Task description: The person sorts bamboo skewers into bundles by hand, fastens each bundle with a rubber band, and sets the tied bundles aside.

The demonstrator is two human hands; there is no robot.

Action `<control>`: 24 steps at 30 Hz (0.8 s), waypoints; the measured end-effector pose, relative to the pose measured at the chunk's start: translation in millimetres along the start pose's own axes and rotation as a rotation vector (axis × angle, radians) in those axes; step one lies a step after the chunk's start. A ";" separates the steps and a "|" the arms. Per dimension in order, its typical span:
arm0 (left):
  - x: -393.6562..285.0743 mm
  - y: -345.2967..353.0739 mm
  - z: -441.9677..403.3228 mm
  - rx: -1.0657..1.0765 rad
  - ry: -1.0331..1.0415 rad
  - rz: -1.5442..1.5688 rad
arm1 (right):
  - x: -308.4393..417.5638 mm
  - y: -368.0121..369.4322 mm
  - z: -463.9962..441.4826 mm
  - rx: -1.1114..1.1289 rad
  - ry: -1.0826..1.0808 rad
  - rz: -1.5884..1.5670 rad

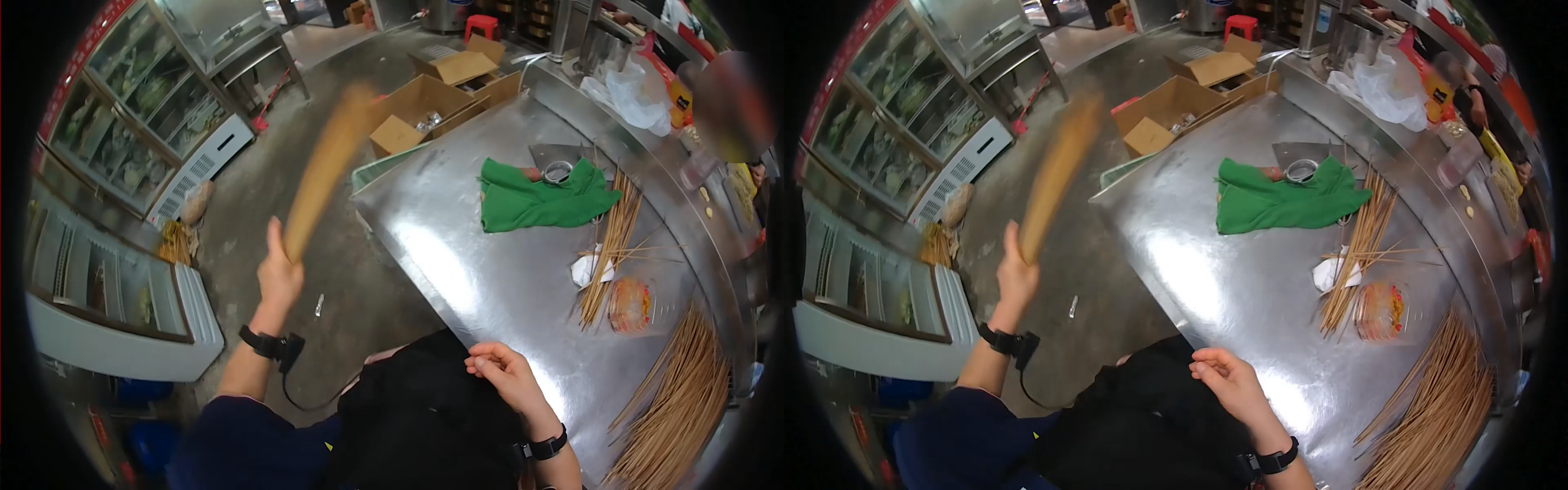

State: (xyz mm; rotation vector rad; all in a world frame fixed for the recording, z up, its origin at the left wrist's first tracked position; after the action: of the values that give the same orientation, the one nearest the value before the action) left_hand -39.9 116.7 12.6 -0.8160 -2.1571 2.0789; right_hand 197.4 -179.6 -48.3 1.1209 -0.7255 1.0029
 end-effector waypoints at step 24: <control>-322.4 68.0 124.9 1.928 0.821 1.085 | 168.7 -38.4 56.1 -0.175 -0.921 -0.242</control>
State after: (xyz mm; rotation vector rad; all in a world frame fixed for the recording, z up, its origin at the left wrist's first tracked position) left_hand 213.8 -126.2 41.1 -1.7207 1.0338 2.0259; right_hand 300.1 -190.5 101.4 1.4668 -1.3322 0.1627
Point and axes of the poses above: each hand's wrist, its own z-axis away from the middle knuckle, its own y-axis out of the palm, x = y × z, the point moved 6 cm from there along -z, towards the middle knuckle, and after that the axes turned 15 degrees about x, right-handed, at the moved point
